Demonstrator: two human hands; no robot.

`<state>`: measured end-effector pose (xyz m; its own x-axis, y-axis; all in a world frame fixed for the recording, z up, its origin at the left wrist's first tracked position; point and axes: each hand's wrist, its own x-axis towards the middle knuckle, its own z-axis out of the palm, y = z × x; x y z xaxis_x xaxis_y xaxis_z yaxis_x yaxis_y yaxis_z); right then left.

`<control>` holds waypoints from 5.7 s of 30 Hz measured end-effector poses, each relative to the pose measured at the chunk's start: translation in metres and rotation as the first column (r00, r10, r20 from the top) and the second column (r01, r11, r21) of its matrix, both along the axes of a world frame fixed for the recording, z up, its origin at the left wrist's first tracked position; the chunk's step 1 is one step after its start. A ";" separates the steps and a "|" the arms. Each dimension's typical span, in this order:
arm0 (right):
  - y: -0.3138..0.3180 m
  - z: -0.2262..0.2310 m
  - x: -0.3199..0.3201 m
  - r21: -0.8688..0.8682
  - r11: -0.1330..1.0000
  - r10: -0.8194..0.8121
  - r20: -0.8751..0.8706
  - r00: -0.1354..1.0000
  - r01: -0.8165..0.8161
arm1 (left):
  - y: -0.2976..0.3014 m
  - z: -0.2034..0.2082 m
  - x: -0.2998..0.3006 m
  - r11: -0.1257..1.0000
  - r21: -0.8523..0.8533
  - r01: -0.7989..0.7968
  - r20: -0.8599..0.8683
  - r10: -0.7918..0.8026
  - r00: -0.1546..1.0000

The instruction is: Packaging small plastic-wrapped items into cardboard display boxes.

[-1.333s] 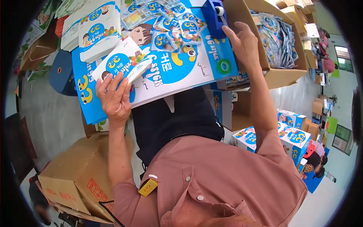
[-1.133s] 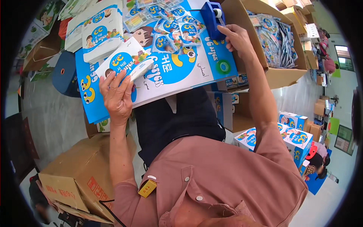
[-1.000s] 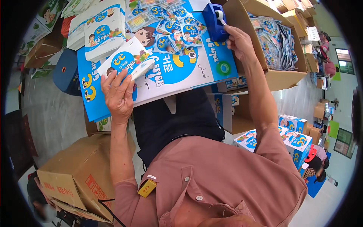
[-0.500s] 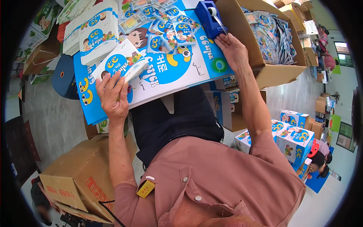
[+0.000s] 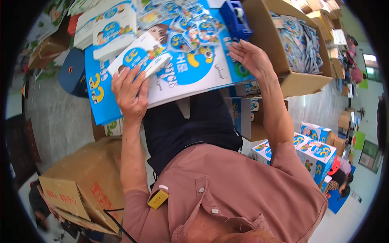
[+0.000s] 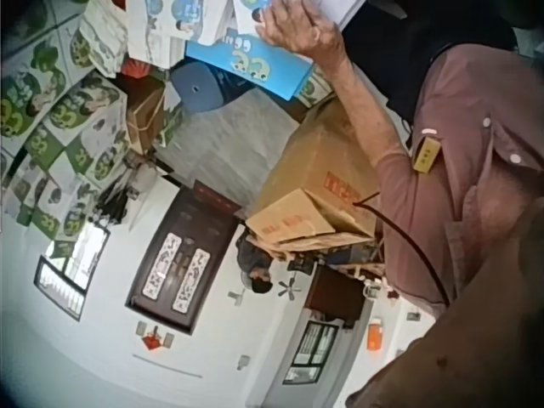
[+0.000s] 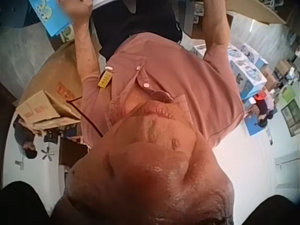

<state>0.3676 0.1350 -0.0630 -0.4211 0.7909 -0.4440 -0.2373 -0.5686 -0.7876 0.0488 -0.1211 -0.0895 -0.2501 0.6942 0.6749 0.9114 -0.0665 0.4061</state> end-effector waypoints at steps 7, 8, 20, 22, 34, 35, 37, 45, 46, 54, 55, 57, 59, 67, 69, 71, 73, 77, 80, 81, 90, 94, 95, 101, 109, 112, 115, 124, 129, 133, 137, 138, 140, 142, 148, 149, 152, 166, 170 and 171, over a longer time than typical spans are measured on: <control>-0.111 0.021 -0.090 0.185 0.954 0.268 -0.173 0.948 -0.236 | 0.008 0.001 -0.005 0.994 0.103 0.045 0.025 -0.048 0.999; -0.125 0.019 -0.110 0.215 0.934 0.324 -0.171 0.931 -0.285 | 0.010 0.001 -0.003 0.990 0.138 0.038 0.090 -0.051 0.995; -0.167 -0.009 -0.175 0.275 0.909 0.321 0.013 0.947 -0.312 | 0.006 -0.001 -0.011 0.985 0.159 0.061 0.061 -0.071 0.996; -0.169 -0.009 -0.177 0.300 0.907 0.292 0.059 0.954 -0.296 | 0.005 -0.002 -0.012 0.989 0.130 0.067 0.034 -0.072 0.997; -0.161 -0.008 -0.167 0.206 0.900 0.375 0.082 0.923 -0.384 | 0.007 0.011 -0.002 0.996 0.057 0.071 0.080 -0.075 0.994; -0.160 -0.007 -0.166 0.209 0.900 0.375 0.081 0.924 -0.383 | 0.011 0.006 -0.004 0.995 0.070 0.065 0.088 -0.071 0.994; -0.158 0.000 -0.160 0.362 0.737 0.359 0.506 0.785 -0.571 | 0.015 0.000 -0.006 0.994 0.094 0.055 0.106 -0.064 0.992; -0.087 0.075 -0.163 0.907 -0.132 -0.043 0.397 0.917 -0.399 | 0.011 -0.002 -0.005 0.997 0.081 0.005 0.046 -0.009 0.999; -0.085 0.083 -0.183 0.918 -0.179 0.034 0.366 0.930 -0.355 | 0.009 -0.002 -0.003 0.998 0.067 -0.017 0.060 0.013 0.998; -0.054 0.033 -0.253 0.516 -0.232 0.078 0.855 0.513 -0.824 | 0.009 0.010 0.014 0.942 0.219 -0.253 0.096 0.237 0.967; -0.056 0.034 -0.246 0.545 -0.182 0.098 0.838 0.536 -0.819 | 0.007 0.009 0.015 0.945 0.219 -0.244 0.094 0.229 0.969; -0.059 0.038 -0.237 0.561 -0.170 0.068 0.827 0.558 -0.810 | 0.005 0.002 0.016 0.987 0.056 -0.152 0.489 0.105 0.866; -0.066 0.042 -0.219 0.638 -0.163 0.019 0.764 0.645 -0.752 | 0.007 0.003 0.016 1.000 -0.009 -0.015 0.675 0.017 0.737; -0.145 0.103 -0.052 0.706 0.427 0.141 0.566 0.813 -0.565 | -0.030 0.091 0.045 0.887 -0.004 0.461 0.248 -0.446 0.860; -0.154 0.110 -0.002 0.475 0.610 0.342 0.564 0.752 -0.634 | -0.027 0.094 0.062 0.762 0.065 0.644 0.288 -0.632 0.719; -0.153 0.081 0.044 0.485 0.596 0.494 0.407 0.768 -0.640 | -0.008 0.102 0.083 0.554 0.004 0.832 0.343 -0.783 0.520; -0.165 0.069 0.080 0.434 0.681 0.521 0.278 0.807 -0.589 | 0.017 0.090 0.117 0.396 0.041 0.917 0.562 -0.768 0.307; -0.200 0.016 0.173 0.194 0.904 0.371 0.087 0.925 -0.381 | 0.048 0.066 0.210 0.281 0.163 0.946 0.961 -0.262 -0.088; -0.233 -0.011 0.239 0.065 0.997 -0.043 0.078 0.996 0.038 | 0.051 0.029 0.274 0.364 0.047 0.930 0.980 -0.195 0.027; -0.241 -0.025 0.261 0.010 0.989 -0.149 0.149 0.978 0.149 | 0.054 0.014 0.291 0.343 -0.035 0.939 0.969 -0.218 0.115; -0.192 -0.127 0.326 -0.208 0.786 -0.252 0.753 0.608 0.583 | 0.062 -0.069 0.347 -0.057 -0.643 0.763 0.563 -0.711 0.421; -0.165 -0.171 0.298 -0.310 0.753 -0.164 0.766 0.622 0.580 | 0.076 -0.096 0.353 -0.049 -0.730 0.682 0.438 -0.798 0.413; -0.165 -0.190 0.306 -0.316 0.750 -0.162 0.764 0.625 0.581 | 0.077 -0.100 0.355 -0.054 -0.732 0.679 0.441 -0.798 0.412; -0.158 -0.320 0.358 -0.278 0.691 -0.068 0.894 0.443 0.667 | 0.082 -0.110 0.361 -0.079 -0.618 0.782 0.531 -0.776 0.341; -0.139 -0.362 0.369 -0.344 0.554 -0.028 0.902 0.430 0.758 | 0.084 -0.108 0.364 -0.078 -0.637 0.767 0.554 -0.738 0.385; -0.131 -0.365 0.367 -0.380 0.540 -0.033 0.882 0.470 0.751 | 0.086 -0.106 0.364 -0.098 -0.664 0.742 0.561 -0.721 0.407; -0.140 -0.384 0.379 -0.390 0.492 -0.069 0.874 0.481 0.778 | 0.085 -0.104 0.366 -0.133 -0.683 0.718 0.572 -0.708 0.413; -0.167 -0.422 0.391 -0.395 0.878 0.403 0.915 0.029 0.270 | 0.086 -0.101 0.373 -0.134 -0.690 0.711 0.562 -0.719 0.409; -0.166 -0.389 0.334 -0.476 0.858 0.452 0.879 -0.152 -0.194 | 0.086 -0.101 0.367 -0.121 -0.730 0.673 0.553 -0.683 0.477; -0.201 -0.416 0.406 -0.477 0.798 0.409 0.877 -0.251 -0.367 | 0.090 -0.094 0.389 -0.168 -0.679 0.715 0.593 -0.700 0.398; -0.176 -0.409 0.371 -0.544 0.743 0.508 0.837 -0.202 -0.390 | 0.085 -0.100 0.375 -0.155 -0.713 0.684 0.575 -0.688 0.443; -0.167 -0.398 0.353 -0.589 0.704 0.561 0.804 -0.197 -0.397 | 0.084 -0.099 0.371 -0.141 -0.721 0.678 0.567 -0.683 0.461; -0.164 -0.386 0.322 -0.427 0.898 0.416 0.902 -0.113 -0.104 | 0.083 -0.097 0.367 -0.134 -0.726 0.674 0.565 -0.676 0.473; -0.166 -0.379 0.318 0.039 0.849 0.046 0.988 -0.147 0.527 | 0.085 -0.100 0.374 -0.136 -0.718 0.683 0.571 -0.677 0.465; -0.191 -0.444 0.316 -0.081 0.938 0.171 0.954 -0.246 0.336 | 0.080 -0.102 0.372 -0.152 -0.705 0.693 0.580 -0.686 0.440; -0.187 -0.442 0.320 -0.121 0.919 0.184 0.973 -0.138 0.374 | 0.082 -0.102 0.371 -0.149 -0.704 0.695 0.580 -0.685 0.441; -0.182 -0.438 0.336 -0.255 0.898 0.286 0.958 -0.034 0.359 | 0.083 -0.100 0.376 -0.158 -0.699 0.697 0.590 -0.678 0.439; -0.194 -0.484 0.391 -0.209 0.976 0.214 0.973 -0.092 0.059 | 0.083 -0.098 0.387 -0.199 -0.690 0.696 0.623 -0.653 0.430; -0.160 -0.518 0.352 -0.732 0.606 0.661 0.681 -0.315 -0.311 | 0.084 -0.095 0.377 -0.201 -0.761 0.617 0.600 -0.579 0.552; -0.166 -0.523 0.367 -0.611 0.755 0.568 0.790 -0.230 -0.237 | 0.083 -0.098 0.380 -0.181 -0.765 0.618 0.590 -0.581 0.561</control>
<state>0.7347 -0.0312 -0.5864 0.3284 0.5036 -0.7991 0.9328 -0.3061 0.1905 0.4292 -0.0385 -0.1873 0.6606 0.5555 -0.5050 0.6938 -0.1947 0.6934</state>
